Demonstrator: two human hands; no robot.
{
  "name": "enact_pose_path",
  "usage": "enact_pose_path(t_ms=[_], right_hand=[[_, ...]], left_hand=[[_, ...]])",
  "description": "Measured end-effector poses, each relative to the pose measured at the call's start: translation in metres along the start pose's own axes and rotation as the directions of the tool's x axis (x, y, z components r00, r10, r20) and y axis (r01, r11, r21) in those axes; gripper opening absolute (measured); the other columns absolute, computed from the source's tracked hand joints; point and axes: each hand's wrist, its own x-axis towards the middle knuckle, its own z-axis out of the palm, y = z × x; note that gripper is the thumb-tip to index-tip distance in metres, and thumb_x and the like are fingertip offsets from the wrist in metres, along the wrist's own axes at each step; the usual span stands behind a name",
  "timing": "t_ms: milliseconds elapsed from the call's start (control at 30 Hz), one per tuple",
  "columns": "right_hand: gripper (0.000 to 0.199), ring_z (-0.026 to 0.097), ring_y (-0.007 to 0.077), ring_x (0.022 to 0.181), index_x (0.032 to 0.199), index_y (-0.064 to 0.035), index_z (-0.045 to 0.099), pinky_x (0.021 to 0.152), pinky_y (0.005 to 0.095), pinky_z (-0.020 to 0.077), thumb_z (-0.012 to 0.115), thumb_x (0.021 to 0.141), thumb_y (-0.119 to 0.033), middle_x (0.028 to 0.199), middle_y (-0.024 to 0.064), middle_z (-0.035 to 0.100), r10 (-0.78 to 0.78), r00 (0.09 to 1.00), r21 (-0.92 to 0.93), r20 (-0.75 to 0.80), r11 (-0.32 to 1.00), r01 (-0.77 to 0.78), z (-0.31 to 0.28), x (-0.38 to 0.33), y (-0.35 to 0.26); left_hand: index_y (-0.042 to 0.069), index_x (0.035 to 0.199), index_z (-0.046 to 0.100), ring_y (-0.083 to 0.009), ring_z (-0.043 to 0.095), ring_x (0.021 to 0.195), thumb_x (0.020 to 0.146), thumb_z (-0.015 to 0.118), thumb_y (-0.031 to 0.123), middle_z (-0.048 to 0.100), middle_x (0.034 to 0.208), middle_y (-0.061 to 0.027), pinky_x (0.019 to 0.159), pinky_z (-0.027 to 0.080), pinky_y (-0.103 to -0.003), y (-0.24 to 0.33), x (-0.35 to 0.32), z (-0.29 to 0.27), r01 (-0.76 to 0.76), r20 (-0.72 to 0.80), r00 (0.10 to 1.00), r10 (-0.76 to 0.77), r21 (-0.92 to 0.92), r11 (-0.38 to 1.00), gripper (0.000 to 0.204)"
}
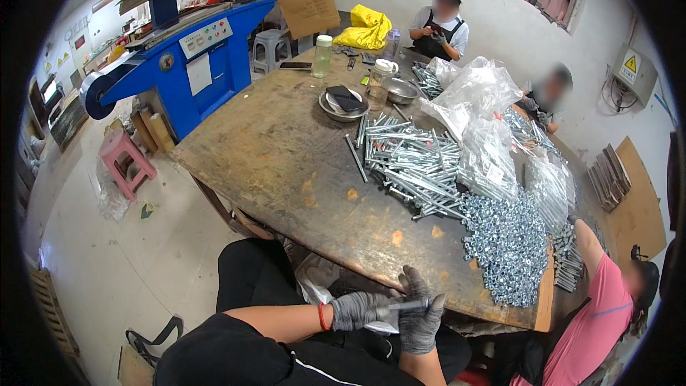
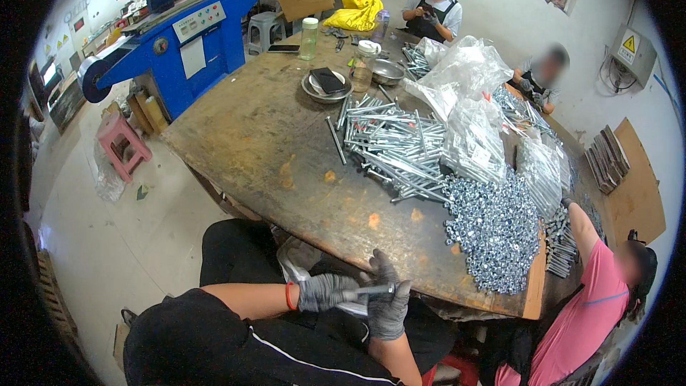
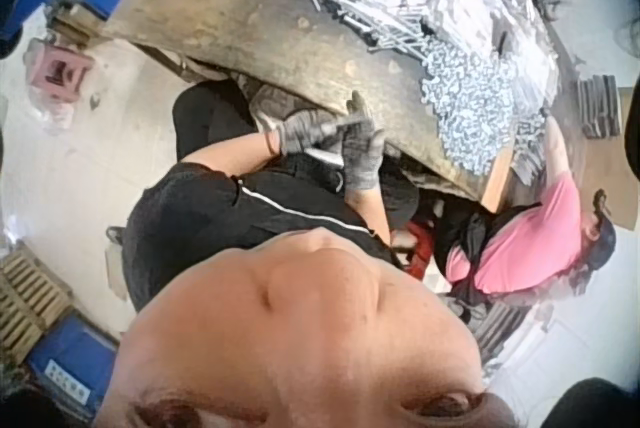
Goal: The person repeatedly picks up bolts and nuts from a table and threads them together by hand. The assembled fasteners are placed into a white bag on the lap. Other workers are visible in the background handling boxes and materials.
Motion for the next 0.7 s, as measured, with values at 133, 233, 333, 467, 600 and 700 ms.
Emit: enact_pose_path(t_ms=[133,233,333,467,600,700], right_hand=[[0.069,0.03,0.0289,0.131,0.137,-0.0037,0.035,0.107,0.0414,0.0239,0.044,0.088,-0.051,0.143,0.0151,0.03,-0.371,0.867,-0.481,0.333,0.724,0.494,0.022,-0.008,-0.01],[0.053,0.038,0.0282,0.126,0.134,-0.0062,0.04,0.103,0.039,0.0308,0.053,0.09,-0.033,0.138,0.0161,0.037,-0.455,0.848,-0.646,0.273,0.567,0.512,0.003,-0.008,-0.005],[0.033,0.059,0.027,0.093,0.112,-0.0051,0.059,0.086,0.035,0.0449,0.06,0.086,-0.024,0.102,0.0134,0.062,-0.37,0.909,-0.869,0.194,0.365,0.334,-0.027,-0.008,-0.001],[0.019,0.058,0.0248,0.077,0.095,-0.0036,0.061,0.073,0.0336,0.0459,0.061,0.085,-0.02,0.082,0.01,0.06,-0.261,0.922,-0.883,0.285,0.304,0.359,-0.044,-0.015,-0.015],[0.022,0.06,0.0312,0.084,0.095,-0.0041,0.062,0.075,0.0361,0.0471,0.056,0.087,-0.024,0.09,0.0141,0.063,-0.111,0.944,-0.906,0.309,0.267,0.328,-0.037,-0.018,-0.027],[0.03,0.06,0.0339,0.071,0.089,-0.0033,0.063,0.066,0.0379,0.0469,0.046,0.092,-0.028,0.075,0.0171,0.061,-0.09,0.974,-0.939,0.208,0.262,0.224,-0.035,-0.019,-0.02]], left_hand=[[0.007,0.104,0.06,-0.0045,0.052,0.07,0.093,0.052,0.017,0.057,0.08,0.006,0.063,0.043,-0.017,-0.038,0.001,-0.031,0.094,-0.27,0.91,-0.314,-0.602,0.793,0.017],[0.006,0.101,0.061,-0.0071,0.054,0.073,0.093,0.053,0.022,0.06,0.085,0.0018,0.065,0.044,-0.021,-0.019,-0.006,-0.043,0.293,-0.007,0.949,-0.316,-0.355,0.888,0.02],[0.005,0.101,0.061,-0.0128,0.055,0.084,0.092,0.054,0.025,0.061,0.088,-0.0026,0.078,0.045,-0.027,-0.008,-0.014,-0.032,0.383,0.205,0.918,-0.34,-0.233,0.894,0.023],[0.003,0.1,0.06,-0.0147,0.055,0.082,0.092,0.052,0.024,0.061,0.086,-0.0058,0.077,0.044,-0.029,-0.004,-0.017,-0.021,0.383,0.18,0.918,-0.353,-0.176,0.907,0.024],[0.003,0.101,0.059,-0.0263,0.058,0.083,0.092,0.049,0.032,0.062,0.086,-0.0146,0.077,0.045,-0.035,-0.009,-0.02,-0.012,0.291,0.123,0.947,-0.298,0.071,0.954,0.032],[0.005,0.102,0.06,-0.0317,0.059,0.088,0.092,0.047,0.034,0.062,0.092,-0.0167,0.079,0.045,-0.038,-0.002,-0.018,-0.009,0.293,0.077,0.94,-0.332,0.315,0.903,0.033]])
